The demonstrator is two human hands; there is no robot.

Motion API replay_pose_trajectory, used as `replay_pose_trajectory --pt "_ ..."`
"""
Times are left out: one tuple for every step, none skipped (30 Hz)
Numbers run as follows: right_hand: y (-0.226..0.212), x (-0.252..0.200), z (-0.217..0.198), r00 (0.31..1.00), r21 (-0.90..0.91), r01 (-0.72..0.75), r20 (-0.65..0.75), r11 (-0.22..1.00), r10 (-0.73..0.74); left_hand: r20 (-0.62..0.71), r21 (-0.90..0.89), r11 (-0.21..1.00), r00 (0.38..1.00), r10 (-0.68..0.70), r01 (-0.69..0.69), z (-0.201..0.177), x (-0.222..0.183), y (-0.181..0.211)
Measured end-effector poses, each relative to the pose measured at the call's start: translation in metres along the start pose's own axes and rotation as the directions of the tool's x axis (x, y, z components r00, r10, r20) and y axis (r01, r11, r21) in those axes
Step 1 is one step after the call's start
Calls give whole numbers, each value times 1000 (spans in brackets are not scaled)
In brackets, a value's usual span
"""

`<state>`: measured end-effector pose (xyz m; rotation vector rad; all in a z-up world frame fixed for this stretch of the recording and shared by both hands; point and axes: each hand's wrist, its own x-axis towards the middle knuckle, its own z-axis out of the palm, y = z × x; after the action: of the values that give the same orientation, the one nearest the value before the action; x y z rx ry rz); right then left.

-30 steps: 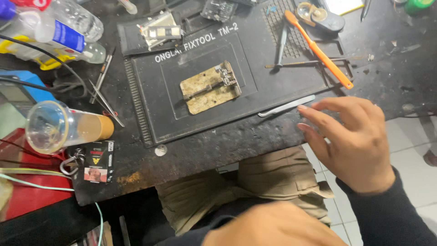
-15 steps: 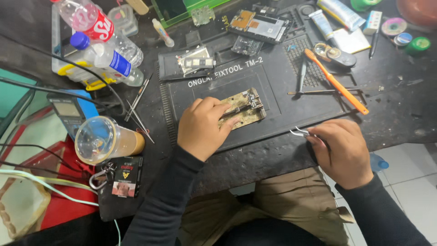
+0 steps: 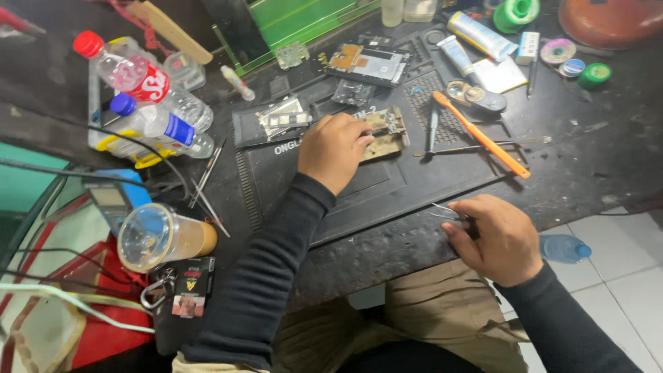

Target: The person solders a small circuit board, cleans the component with a brush, and then uses a magnifying glass to look at the work.

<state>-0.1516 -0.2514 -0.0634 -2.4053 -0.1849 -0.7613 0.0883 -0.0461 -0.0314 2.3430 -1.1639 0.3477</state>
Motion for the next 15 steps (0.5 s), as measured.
replay_pose_trajectory --pt "0 2 4 1000 -14 -13 -9 1000 13 5 -12 1000 1000 17 -17 7 -1 -11" --pt "0 3 6 998 -10 16 -67 1000 -17 -21 36 998 998 51 -50 17 -2 -20" --pt "1 4 8 991 -9 47 -125 999 -48 -48 84 993 995 86 -81 28 -2 -29" --pt "-1 6 -2 991 -26 35 -125 999 -38 -46 67 993 994 96 -93 26 -4 -23" --pt "-3 9 -10 989 12 6 -148 1000 -4 -88 90 993 993 81 -74 24 -6 -18" --pt "-5 13 -16 985 51 -18 -171 999 27 -132 113 992 989 66 -51 20 -9 -15" --pt "4 14 -37 984 36 -27 -173 999 33 -132 99 993 988 74 -61 3 -8 -2" --pt "12 14 -57 986 -69 -62 -157 996 51 -172 121 990 981 87 -67 -17 -9 11" --pt "20 13 -77 987 -172 -95 -142 980 71 -211 142 987 972 100 -71 -36 -10 23" --pt "31 20 -92 987 -181 -100 -143 978 75 -211 134 988 972 104 -77 -45 -14 22" --pt "42 26 -106 990 -256 -128 -87 958 109 -234 155 983 963 132 -97 -55 -18 21" --pt "51 31 -122 988 -331 -154 -35 931 151 -255 176 977 953 162 -119 -65 -22 19" --pt "64 26 -124 987 -339 -162 -38 927 158 -254 166 978 953 167 -127 -66 -29 13" --pt "78 23 -127 983 -390 -157 29 907 183 -267 187 979 955 130 -81 -68 -35 7" --pt "91 20 -130 973 -440 -149 94 886 210 -280 207 978 955 93 -35 -69 -42 0"
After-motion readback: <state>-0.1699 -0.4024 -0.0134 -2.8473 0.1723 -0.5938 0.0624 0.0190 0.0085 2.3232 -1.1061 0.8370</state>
